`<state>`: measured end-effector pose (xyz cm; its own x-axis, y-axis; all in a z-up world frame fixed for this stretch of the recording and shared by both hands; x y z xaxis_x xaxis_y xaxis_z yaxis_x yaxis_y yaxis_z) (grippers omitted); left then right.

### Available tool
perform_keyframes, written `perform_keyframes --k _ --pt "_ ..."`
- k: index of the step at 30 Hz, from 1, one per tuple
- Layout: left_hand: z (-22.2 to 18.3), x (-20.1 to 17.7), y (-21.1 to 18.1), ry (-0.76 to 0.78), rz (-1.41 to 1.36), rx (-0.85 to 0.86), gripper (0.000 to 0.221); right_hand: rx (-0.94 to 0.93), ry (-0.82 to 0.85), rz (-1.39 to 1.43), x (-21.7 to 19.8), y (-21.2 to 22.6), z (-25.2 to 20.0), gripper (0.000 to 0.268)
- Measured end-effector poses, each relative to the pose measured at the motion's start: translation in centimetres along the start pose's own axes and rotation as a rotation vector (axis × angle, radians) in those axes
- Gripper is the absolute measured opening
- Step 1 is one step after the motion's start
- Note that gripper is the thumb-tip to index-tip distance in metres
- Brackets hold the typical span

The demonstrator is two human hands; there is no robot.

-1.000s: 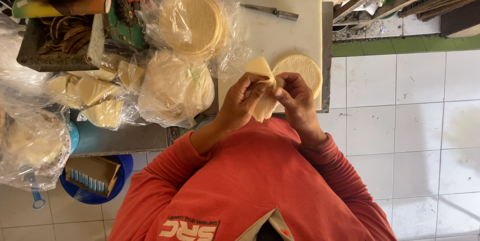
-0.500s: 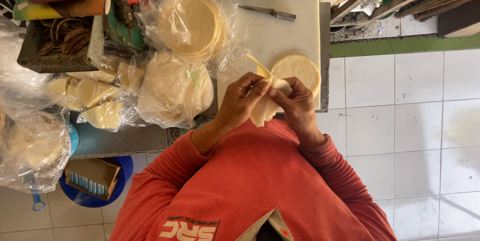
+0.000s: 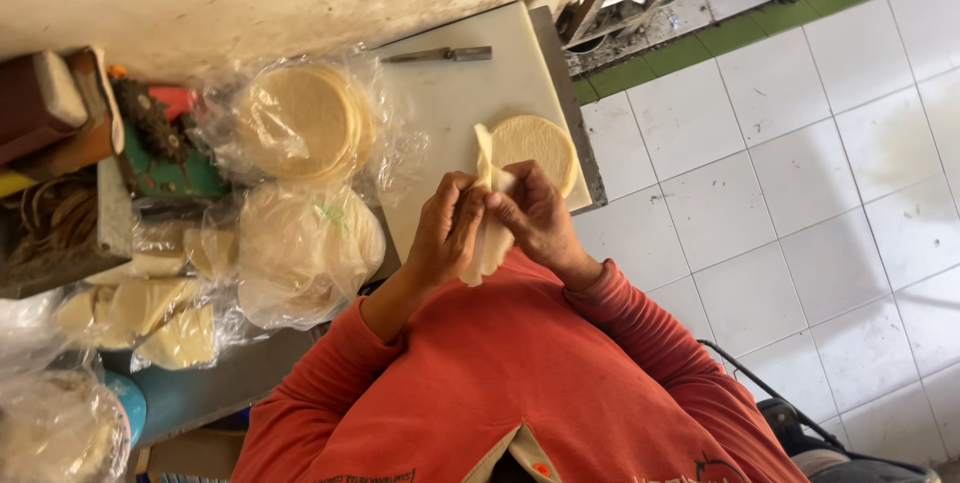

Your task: The person separates and stacks dough wrappers, then cuts a stack of them into quarters using a knife.

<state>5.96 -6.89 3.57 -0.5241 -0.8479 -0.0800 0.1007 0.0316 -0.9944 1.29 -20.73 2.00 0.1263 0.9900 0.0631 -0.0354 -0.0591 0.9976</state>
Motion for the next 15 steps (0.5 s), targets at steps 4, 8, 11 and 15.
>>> perform_keyframes --k 4,8,11,15 --pt "0.5 0.7 0.6 -0.011 -0.079 -0.062 0.018 0.124 -0.080 -0.010 -0.9 -1.0 -0.2 0.023" --pt "0.7 1.4 0.8 -0.051 -0.097 -0.104 0.023 0.065 -0.129 -0.037 -0.8 -1.0 -0.6 0.021" --pt "0.7 1.7 1.0 -0.084 -0.075 -0.132 0.024 0.023 -0.159 -0.075 -1.0 -1.0 -0.9 0.020" --pt "0.8 1.2 1.7 -0.129 -0.128 -0.107 0.024 0.086 -0.269 -0.129 -2.1 -2.2 -0.7 0.021"
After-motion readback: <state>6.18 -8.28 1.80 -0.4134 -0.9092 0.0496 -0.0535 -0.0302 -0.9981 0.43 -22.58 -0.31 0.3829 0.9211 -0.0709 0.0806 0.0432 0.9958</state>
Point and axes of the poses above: each hand's wrist, its own z-axis towards the middle knuckle, its own x-axis out of the palm, y = z × x, the point moved 7 cm from there along z, towards the middle knuckle, and after that the axes turned 2 degrees about -x, right-handed, at the moved point
